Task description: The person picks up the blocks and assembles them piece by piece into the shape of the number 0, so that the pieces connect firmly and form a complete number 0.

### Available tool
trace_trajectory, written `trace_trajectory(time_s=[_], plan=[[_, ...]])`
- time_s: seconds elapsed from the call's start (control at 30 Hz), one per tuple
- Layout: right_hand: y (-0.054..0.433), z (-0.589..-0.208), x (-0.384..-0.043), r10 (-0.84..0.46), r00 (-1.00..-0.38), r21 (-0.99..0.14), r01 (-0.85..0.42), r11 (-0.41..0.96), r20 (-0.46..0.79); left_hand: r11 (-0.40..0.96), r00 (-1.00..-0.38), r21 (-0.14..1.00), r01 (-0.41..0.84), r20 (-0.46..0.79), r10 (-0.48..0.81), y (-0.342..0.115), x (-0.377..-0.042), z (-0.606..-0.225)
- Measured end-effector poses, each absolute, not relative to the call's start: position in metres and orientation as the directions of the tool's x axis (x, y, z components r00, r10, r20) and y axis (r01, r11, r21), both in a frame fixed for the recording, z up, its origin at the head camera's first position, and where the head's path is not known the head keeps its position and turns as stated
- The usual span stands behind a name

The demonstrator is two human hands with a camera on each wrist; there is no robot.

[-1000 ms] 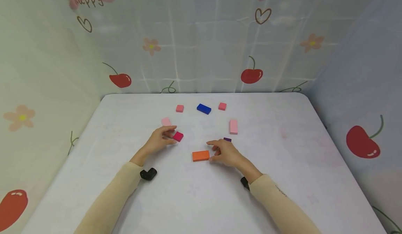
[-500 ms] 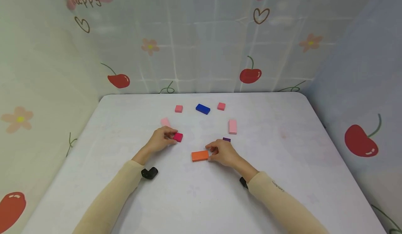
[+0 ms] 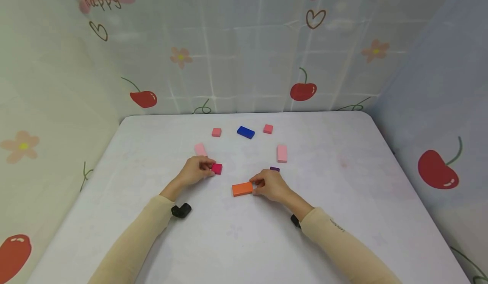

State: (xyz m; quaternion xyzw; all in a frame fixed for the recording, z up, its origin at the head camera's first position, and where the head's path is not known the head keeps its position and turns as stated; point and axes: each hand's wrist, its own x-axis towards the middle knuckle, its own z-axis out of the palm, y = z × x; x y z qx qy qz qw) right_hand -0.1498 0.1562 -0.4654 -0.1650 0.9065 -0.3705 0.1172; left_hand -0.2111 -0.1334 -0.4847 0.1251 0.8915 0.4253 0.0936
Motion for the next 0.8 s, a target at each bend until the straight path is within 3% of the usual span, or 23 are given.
trace_trajectory(time_s=[0.8], plan=[[0.152,-0.465,-0.141,-0.377,-0.921,-0.676,-0.218,0.704,-0.095,0.660,-0.926,0.736,0.153,-0.126,0.355,-0.123,-0.179,-0.473]])
